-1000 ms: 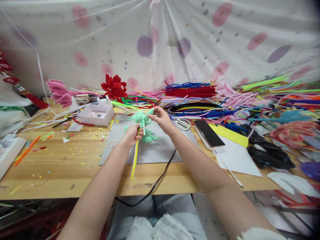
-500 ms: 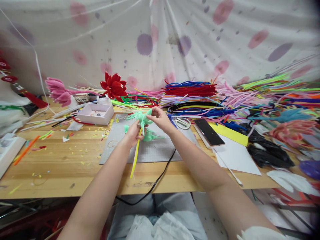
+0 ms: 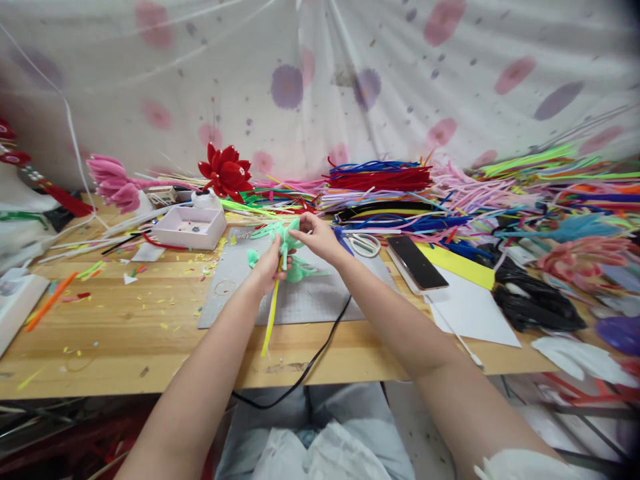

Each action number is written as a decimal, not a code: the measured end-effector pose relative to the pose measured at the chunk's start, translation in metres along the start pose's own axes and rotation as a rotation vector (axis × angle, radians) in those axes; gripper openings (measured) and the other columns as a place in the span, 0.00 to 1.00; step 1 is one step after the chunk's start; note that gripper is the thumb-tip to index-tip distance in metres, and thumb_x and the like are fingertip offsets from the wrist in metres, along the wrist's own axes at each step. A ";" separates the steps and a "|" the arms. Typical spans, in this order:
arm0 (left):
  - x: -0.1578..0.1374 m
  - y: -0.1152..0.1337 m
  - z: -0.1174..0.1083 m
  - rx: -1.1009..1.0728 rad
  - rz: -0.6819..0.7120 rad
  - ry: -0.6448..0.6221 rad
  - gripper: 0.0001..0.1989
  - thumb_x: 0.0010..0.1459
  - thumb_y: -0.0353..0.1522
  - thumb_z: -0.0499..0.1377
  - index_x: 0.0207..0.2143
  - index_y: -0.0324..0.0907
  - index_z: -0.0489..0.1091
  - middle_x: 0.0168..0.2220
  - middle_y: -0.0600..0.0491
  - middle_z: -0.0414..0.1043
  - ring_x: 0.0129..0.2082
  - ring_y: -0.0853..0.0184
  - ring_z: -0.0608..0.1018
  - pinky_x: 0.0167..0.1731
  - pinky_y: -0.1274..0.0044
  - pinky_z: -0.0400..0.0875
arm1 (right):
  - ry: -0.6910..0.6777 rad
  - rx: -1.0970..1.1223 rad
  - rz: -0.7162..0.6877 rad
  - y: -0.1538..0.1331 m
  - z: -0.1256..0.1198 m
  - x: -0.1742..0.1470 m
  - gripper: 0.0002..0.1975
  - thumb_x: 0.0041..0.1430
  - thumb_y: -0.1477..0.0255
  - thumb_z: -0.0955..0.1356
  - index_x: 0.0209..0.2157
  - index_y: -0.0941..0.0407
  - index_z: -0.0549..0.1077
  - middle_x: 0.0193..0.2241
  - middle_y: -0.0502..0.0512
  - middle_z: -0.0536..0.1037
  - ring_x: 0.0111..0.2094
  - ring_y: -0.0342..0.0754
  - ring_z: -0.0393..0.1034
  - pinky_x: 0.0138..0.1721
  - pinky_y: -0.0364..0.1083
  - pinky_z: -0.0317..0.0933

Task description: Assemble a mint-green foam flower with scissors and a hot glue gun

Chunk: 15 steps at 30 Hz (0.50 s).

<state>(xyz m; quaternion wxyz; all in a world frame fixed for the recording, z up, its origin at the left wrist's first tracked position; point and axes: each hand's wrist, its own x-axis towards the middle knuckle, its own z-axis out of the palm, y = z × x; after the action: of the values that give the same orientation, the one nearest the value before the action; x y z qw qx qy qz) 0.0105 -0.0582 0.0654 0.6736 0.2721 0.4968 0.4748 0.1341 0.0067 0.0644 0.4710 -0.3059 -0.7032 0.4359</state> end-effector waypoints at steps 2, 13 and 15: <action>0.001 -0.002 0.000 0.035 0.025 0.015 0.25 0.58 0.47 0.46 0.30 0.33 0.68 0.19 0.55 0.58 0.13 0.79 0.60 0.08 0.88 0.40 | 0.001 -0.031 -0.012 0.002 0.000 0.000 0.13 0.44 0.65 0.69 0.28 0.56 0.63 0.26 0.47 0.70 0.25 0.40 0.62 0.30 0.43 0.58; 0.003 -0.010 -0.001 0.280 0.155 0.062 0.16 0.58 0.39 0.51 0.30 0.34 0.66 0.18 0.60 0.52 0.14 0.79 0.56 0.13 0.85 0.44 | -0.011 -0.168 0.021 0.004 0.000 0.001 0.11 0.45 0.66 0.68 0.29 0.56 0.65 0.25 0.48 0.71 0.26 0.41 0.66 0.30 0.43 0.59; 0.006 -0.011 -0.002 0.335 0.167 0.083 0.15 0.60 0.38 0.49 0.31 0.35 0.66 0.17 0.61 0.50 0.14 0.79 0.55 0.14 0.84 0.44 | -0.003 -0.208 0.039 0.003 0.001 0.001 0.11 0.45 0.67 0.68 0.30 0.56 0.65 0.25 0.47 0.71 0.26 0.42 0.66 0.30 0.43 0.59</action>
<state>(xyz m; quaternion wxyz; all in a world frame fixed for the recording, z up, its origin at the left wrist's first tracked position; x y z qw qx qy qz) 0.0129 -0.0580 0.0527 0.5559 0.4008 0.5720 0.4506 0.1333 0.0087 0.0621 0.4272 -0.3661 -0.7393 0.3701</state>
